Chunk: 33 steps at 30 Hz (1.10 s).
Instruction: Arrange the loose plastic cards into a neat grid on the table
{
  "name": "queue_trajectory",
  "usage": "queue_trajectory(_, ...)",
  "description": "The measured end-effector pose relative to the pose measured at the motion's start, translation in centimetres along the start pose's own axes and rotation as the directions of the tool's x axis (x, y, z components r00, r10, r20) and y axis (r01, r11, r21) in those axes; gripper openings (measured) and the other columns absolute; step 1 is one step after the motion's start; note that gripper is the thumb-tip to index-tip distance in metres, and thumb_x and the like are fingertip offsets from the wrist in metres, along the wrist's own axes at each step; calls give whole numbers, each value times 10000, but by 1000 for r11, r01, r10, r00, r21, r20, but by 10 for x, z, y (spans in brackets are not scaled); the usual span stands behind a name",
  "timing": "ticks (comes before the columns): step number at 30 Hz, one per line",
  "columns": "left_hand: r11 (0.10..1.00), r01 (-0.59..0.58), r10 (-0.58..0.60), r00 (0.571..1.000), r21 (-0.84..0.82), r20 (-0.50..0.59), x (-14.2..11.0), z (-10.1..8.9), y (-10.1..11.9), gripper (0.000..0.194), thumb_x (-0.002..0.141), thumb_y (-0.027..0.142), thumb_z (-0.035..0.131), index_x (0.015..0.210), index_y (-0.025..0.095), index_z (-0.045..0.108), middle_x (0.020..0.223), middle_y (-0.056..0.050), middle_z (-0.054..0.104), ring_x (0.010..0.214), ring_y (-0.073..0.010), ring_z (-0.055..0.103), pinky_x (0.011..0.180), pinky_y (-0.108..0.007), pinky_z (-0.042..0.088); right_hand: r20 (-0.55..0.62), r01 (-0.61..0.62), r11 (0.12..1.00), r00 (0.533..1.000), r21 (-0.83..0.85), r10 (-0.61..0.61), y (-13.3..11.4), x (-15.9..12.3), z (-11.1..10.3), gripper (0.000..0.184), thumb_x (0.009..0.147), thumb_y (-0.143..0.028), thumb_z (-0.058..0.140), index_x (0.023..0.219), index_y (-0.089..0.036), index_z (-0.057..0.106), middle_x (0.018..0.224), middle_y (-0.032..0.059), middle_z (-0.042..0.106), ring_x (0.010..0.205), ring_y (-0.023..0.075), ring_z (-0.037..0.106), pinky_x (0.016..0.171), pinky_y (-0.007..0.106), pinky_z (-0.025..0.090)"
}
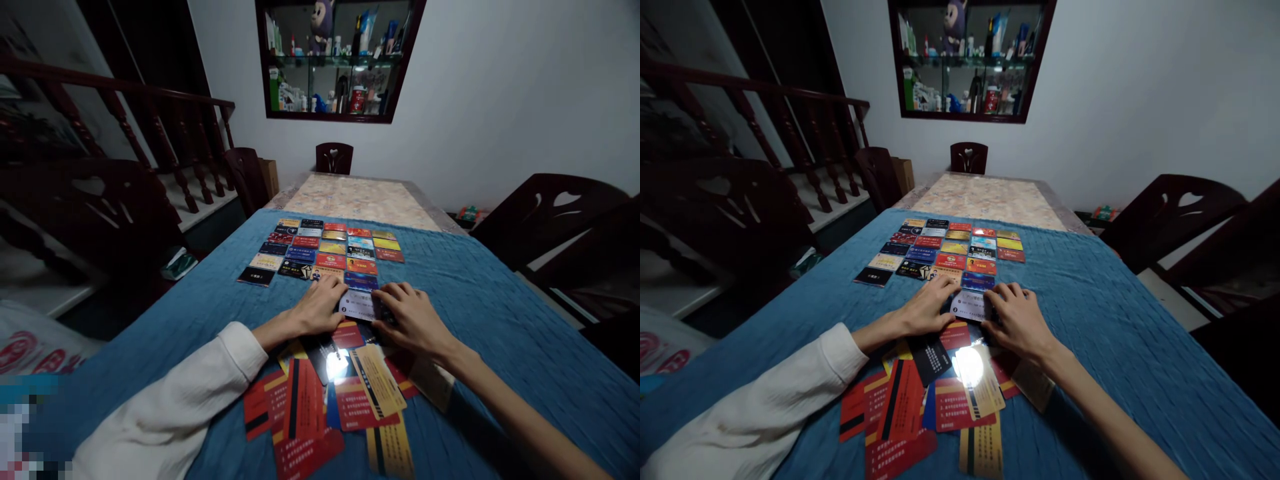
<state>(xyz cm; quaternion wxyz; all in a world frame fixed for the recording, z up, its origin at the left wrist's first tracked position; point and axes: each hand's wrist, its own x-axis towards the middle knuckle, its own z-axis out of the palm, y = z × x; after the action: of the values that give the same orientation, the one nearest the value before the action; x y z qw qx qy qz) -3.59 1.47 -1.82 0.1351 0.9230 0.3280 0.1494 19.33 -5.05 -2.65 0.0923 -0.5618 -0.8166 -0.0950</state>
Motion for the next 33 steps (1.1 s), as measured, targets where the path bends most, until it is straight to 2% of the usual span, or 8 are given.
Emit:
queue_trajectory(5,999,-37,37,999,1,15,-1,-2,-1,361,786,233,677,1124,168,569,1203,-115,558,1166,-279,495,1031,-429,429,13,13,1000,1000,14,-13,1,0,-2,447,871,-445,601,1265,-235,591,1234,132,622,1106,313,512,831,433,401)
queue_trajectory(19,1000,-17,16,999,26,52,1,-10,0,333,782,218,700,1087,152,584,1177,-117,565,1158,-281,491,1035,-415,422,56,25,988,998,155,-34,3,6,-6,447,873,-327,615,1312,-251,582,1234,132,610,1107,307,512,834,423,440)
queue_trajectory(25,1000,-7,6,999,25,43,2,-17,-6,409,769,173,727,1145,156,568,1180,-109,558,1130,-262,501,1022,-392,428,69,21,986,997,168,-33,2,17,-8,428,872,-308,619,1294,-243,594,1243,136,604,1126,321,500,837,441,441)
queue_trajectory(29,999,10,-12,999,35,39,3,-22,-13,394,784,164,725,1150,150,579,1194,-112,558,1137,-266,497,1011,-397,436,45,57,983,997,172,-66,4,28,-7,463,877,-306,604,1338,-285,569,1239,125,605,1094,311,510,809,421,443)
queue_trajectory(33,998,22,-24,999,55,36,5,-29,-22,408,809,181,707,1194,189,572,1204,-93,557,1133,-260,496,1006,-404,439,55,65,982,996,175,-75,7,44,-4,455,873,-328,605,1325,-272,579,1243,123,602,1098,304,504,804,408,445)
